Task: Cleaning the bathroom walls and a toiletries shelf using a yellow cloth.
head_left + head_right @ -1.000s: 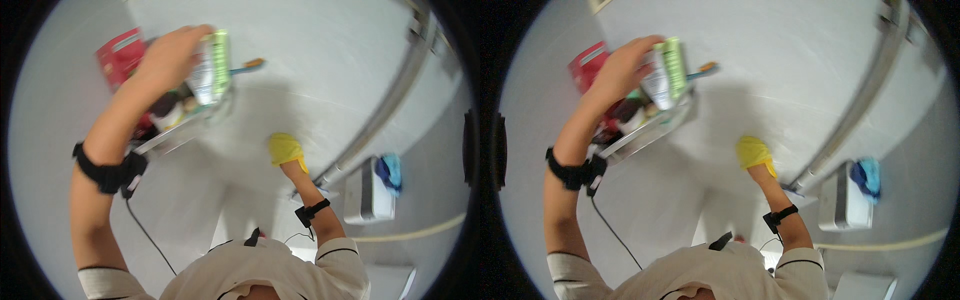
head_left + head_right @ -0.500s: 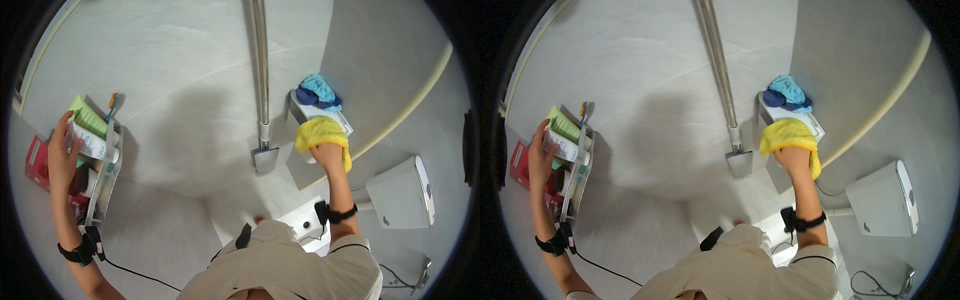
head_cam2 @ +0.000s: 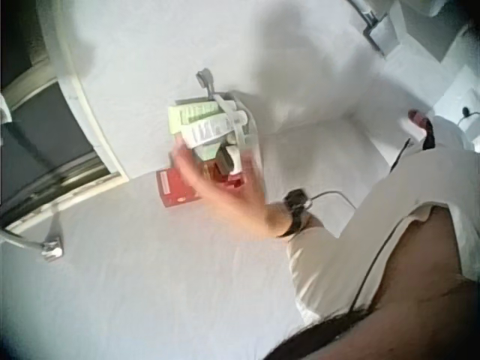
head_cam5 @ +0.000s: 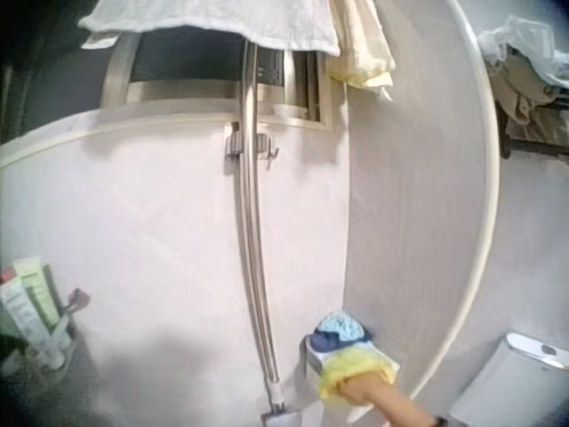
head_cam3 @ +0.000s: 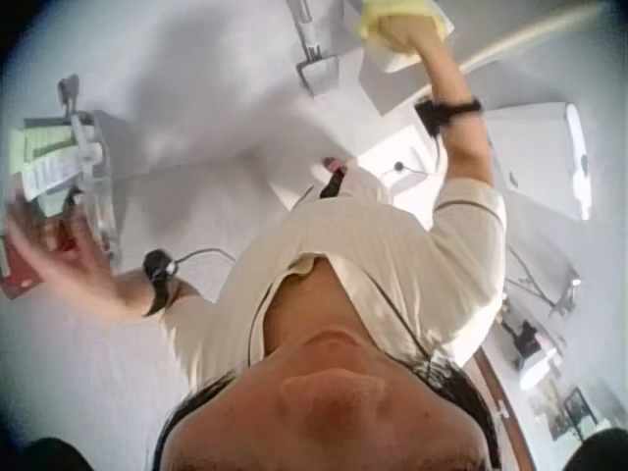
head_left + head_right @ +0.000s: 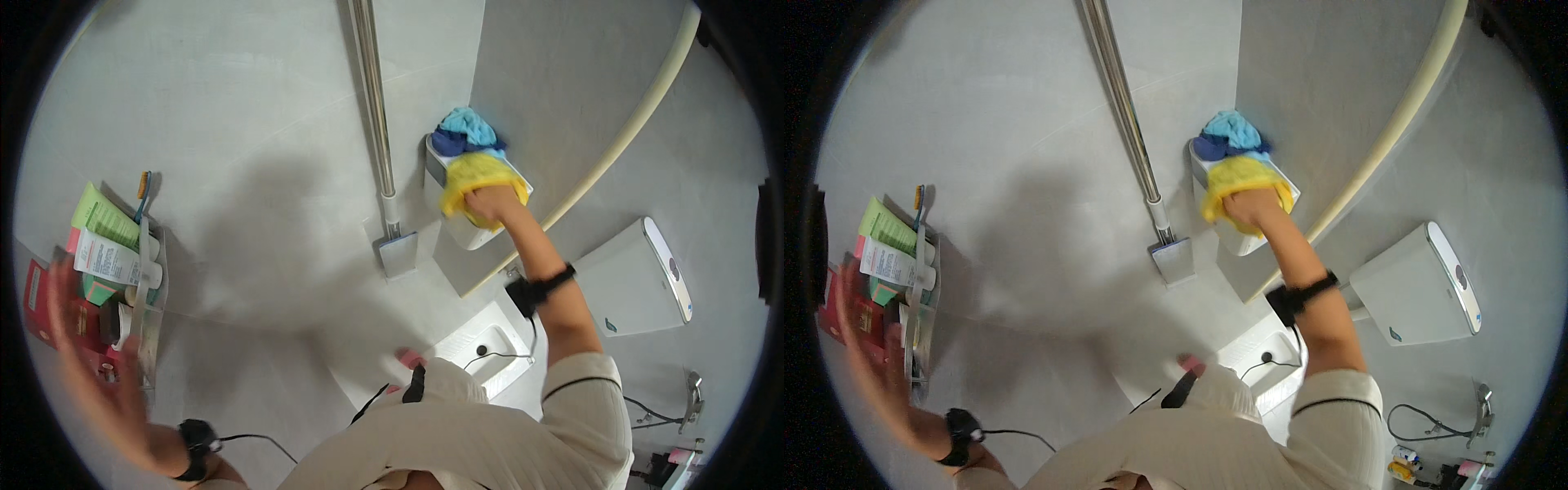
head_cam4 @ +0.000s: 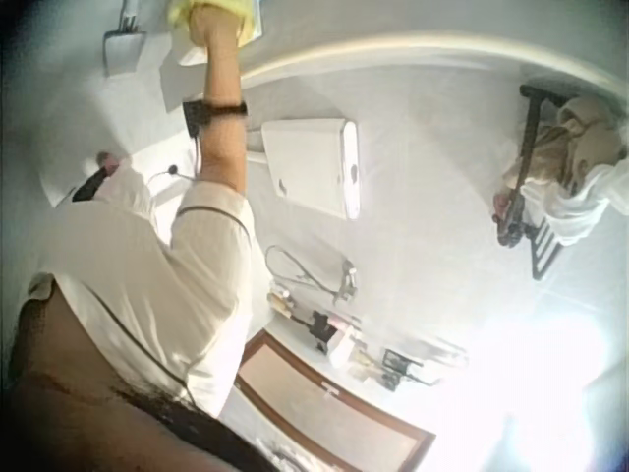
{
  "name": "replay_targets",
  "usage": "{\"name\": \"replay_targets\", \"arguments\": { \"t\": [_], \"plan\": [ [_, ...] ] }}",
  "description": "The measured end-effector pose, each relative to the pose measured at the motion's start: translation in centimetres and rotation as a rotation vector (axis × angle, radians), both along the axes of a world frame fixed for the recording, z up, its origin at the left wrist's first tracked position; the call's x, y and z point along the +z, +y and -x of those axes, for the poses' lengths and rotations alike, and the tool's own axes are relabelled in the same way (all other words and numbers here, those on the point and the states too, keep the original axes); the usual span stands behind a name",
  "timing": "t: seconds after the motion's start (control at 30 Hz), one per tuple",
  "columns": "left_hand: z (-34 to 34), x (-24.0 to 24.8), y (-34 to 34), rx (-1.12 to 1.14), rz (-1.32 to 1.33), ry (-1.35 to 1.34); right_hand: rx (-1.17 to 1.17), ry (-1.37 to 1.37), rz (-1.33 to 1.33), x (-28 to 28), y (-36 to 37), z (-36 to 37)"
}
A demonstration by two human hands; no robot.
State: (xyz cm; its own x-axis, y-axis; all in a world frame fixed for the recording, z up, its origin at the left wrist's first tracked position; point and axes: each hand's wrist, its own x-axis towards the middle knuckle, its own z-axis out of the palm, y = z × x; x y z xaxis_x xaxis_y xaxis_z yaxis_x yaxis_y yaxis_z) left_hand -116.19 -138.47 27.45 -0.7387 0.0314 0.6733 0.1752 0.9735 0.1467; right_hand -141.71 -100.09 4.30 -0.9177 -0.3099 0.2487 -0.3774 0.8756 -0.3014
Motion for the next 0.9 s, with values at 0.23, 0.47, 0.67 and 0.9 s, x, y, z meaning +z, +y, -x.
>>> {"name": "replay_targets", "arguments": {
  "t": [0.23, 0.47, 0.67, 0.9],
  "plan": [
    [11.0, -6.7, 13.6, -0.639, -0.042, -0.329, -0.200, -0.164, 0.033, 0.2, -1.4, 7.8],
    [24.7, -16.7, 23.1, -0.767, -0.174, -0.354, -0.029, 0.095, 0.045, -1.0, 0.7, -2.9],
    [32.7, -22.3, 28.7, -0.604, 0.104, -0.129, -0.032, 0.321, 0.111, -1.2, 4.9, -7.2],
    [30.4, -20.1, 23.6, -0.767, -0.226, -0.353, -0.139, 0.160, -0.062, -0.8, 6.6, -2.9]
  ]
}}
